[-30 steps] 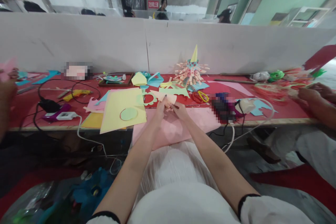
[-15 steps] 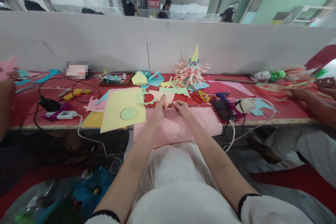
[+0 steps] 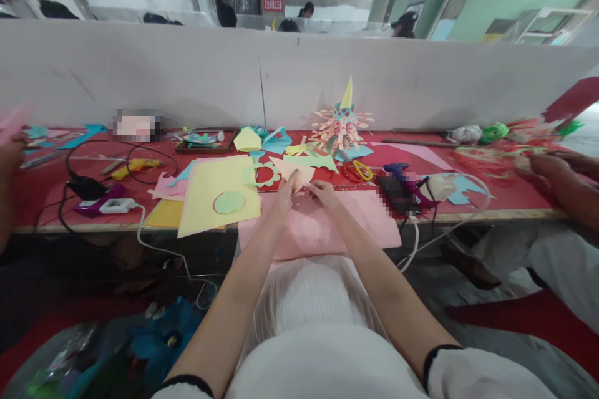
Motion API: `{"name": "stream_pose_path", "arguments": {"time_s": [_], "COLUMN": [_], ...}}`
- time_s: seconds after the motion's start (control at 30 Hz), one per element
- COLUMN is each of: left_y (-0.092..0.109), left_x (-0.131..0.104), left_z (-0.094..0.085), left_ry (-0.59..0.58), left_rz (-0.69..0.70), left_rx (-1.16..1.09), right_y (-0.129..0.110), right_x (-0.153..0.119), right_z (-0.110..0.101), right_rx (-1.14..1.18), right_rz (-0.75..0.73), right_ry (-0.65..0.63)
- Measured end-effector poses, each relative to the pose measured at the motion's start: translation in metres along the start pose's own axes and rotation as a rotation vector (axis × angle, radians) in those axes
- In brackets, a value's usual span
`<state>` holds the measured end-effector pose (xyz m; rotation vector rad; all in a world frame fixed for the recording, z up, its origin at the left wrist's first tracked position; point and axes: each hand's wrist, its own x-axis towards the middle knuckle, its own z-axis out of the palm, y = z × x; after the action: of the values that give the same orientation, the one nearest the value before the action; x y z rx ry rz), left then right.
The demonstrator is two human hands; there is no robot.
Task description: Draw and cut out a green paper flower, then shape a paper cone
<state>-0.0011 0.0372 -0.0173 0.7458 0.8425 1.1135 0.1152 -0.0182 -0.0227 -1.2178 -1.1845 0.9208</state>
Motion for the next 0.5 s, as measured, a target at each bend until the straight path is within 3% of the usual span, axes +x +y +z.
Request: {"name": "stream_pose_path", "arguments": {"time_s": [0.2,0.5], "left_y": [-0.0044,-0.0027], "left_x": [0.0038,0.0044], "left_z": [-0.0004,0.0016], "left_ry": [-0.035,-0.007], "left_rz": [0.111,0.246], "left_rx": [-0.058,0.055], "right_y": [-0.0009,0.0025], "right_x": [-0.0005,0.0014], "right_z": [0.0,-0.0014], "right_rx": [0.005,0.027], "right_rz": [-0.001,-0.026], "right_ry": [-0.034,0.002]}}
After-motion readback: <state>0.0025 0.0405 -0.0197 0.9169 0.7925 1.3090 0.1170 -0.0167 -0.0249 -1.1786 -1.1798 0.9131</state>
